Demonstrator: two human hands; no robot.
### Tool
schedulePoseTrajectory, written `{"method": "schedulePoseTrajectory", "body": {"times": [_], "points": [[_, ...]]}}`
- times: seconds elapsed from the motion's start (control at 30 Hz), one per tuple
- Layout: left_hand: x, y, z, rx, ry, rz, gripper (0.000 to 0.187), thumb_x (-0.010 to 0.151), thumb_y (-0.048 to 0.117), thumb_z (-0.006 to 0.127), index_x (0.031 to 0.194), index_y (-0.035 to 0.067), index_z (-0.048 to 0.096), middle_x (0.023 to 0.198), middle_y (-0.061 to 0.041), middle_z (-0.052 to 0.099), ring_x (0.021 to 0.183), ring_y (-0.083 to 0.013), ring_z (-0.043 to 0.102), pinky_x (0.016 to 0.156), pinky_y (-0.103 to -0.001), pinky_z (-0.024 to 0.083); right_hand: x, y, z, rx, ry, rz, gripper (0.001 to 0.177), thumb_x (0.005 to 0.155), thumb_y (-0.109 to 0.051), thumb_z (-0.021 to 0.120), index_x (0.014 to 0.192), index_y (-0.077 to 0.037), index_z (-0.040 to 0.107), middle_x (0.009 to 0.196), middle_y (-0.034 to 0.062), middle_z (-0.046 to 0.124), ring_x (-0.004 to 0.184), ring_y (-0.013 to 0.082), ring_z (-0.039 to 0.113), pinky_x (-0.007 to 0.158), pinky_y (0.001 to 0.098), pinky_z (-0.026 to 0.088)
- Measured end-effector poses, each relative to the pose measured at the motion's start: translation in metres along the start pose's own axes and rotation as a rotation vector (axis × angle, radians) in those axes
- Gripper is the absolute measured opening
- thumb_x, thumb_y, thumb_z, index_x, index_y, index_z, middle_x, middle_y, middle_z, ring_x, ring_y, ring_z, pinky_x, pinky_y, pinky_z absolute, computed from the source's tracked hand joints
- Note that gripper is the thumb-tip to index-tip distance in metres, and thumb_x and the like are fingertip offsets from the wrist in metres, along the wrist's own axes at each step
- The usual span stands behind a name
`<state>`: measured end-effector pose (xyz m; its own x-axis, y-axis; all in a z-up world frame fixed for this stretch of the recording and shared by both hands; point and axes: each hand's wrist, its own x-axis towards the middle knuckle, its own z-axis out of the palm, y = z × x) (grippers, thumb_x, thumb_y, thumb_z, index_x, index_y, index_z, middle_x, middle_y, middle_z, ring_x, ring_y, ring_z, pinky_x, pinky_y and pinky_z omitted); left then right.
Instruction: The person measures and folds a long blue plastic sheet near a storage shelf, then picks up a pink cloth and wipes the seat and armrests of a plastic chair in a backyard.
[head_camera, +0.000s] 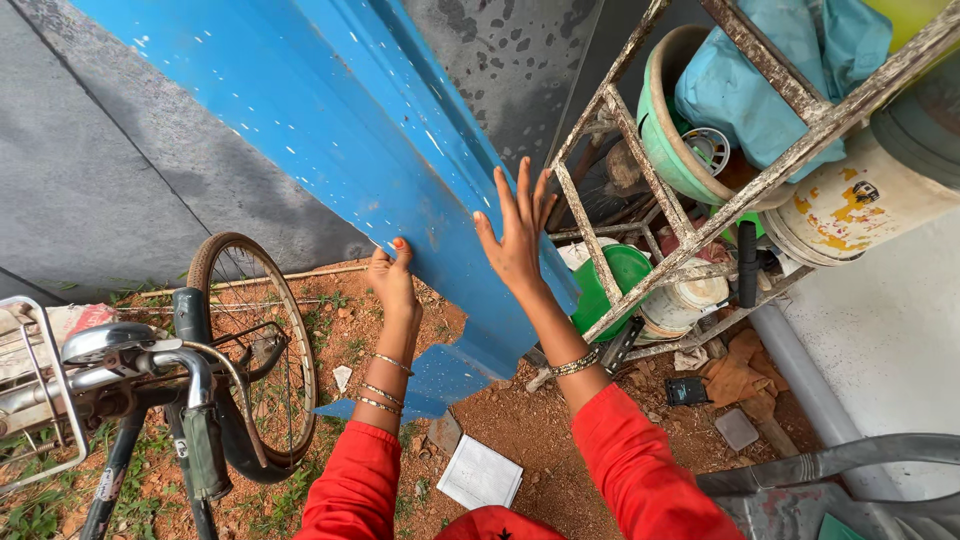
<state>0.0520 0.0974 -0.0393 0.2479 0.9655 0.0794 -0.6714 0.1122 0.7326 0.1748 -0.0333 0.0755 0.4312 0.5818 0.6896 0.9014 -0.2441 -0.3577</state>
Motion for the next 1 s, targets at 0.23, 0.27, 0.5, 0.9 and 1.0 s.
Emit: {"method": "schedulePoseTrajectory", "body": {"times": [0.23, 0.27, 0.5, 0.9, 1.0], "points": [[-0.022, -0.018, -0.009, 0.135, -0.081, -0.043, 0.017, 0.098, 0.020, 0.073, 0.091, 0.004, 0.073, 0.077, 0.009, 0.064, 0.068, -0.0007, 0.045, 0.061, -0.021, 0.035, 0.089, -0.008, -0.016, 0.266, 0.047, -0.012, 0.095, 0.097, -0.050, 0.076, 0.167, -0.013, 0.024, 0.174, 0.0250, 0.015, 0.163, 0.0466, 0.008, 0.127, 0.0675, 0.007], [-0.025, -0.022, -0.012, 0.170, -0.079, -0.071, 0.016, 0.098, 0.020, 0.072, 0.091, 0.005, 0.074, 0.076, 0.009, 0.062, 0.067, -0.0011, 0.043, 0.059, -0.022, 0.033, 0.098, 0.003, -0.015, 0.325, 0.051, -0.013, 0.104, 0.093, -0.055, 0.079, 0.167, -0.013, 0.020, 0.174, 0.0265, 0.016, 0.164, 0.0447, 0.011, 0.130, 0.0640, 0.011], [-0.038, -0.035, -0.020, 0.317, -0.146, -0.133, 0.019, 0.100, 0.022, 0.071, 0.090, 0.005, 0.073, 0.074, 0.008, 0.060, 0.065, -0.0023, 0.040, 0.055, -0.024, 0.032, 0.116, 0.058, 0.002, 0.591, -0.133, 0.107, 0.120, 0.083, -0.058, 0.087, 0.165, -0.009, 0.015, 0.170, 0.0282, 0.021, 0.161, 0.0425, 0.016, 0.128, 0.0545, 0.019], [-0.037, -0.034, -0.023, 0.298, -0.130, -0.102, 0.019, 0.099, 0.022, 0.072, 0.090, 0.005, 0.072, 0.072, 0.009, 0.055, 0.064, -0.0027, 0.038, 0.055, -0.025, 0.029, 0.076, 0.063, 0.031, 0.524, -0.063, 0.038, 0.118, 0.080, -0.042, 0.095, 0.167, -0.013, 0.021, 0.168, 0.0265, 0.032, 0.159, 0.0406, 0.029, 0.130, 0.0492, 0.025], [-0.035, -0.036, -0.024, 0.361, -0.111, -0.084, 0.019, 0.099, 0.021, 0.072, 0.088, 0.005, 0.073, 0.072, 0.010, 0.052, 0.064, -0.0032, 0.036, 0.055, -0.025, 0.028, 0.077, 0.051, 0.032, 0.459, -0.050, 0.078, 0.121, 0.075, -0.040, 0.095, 0.166, -0.013, 0.020, 0.158, 0.0233, 0.037, 0.150, 0.0381, 0.038, 0.124, 0.0477, 0.034]]}}
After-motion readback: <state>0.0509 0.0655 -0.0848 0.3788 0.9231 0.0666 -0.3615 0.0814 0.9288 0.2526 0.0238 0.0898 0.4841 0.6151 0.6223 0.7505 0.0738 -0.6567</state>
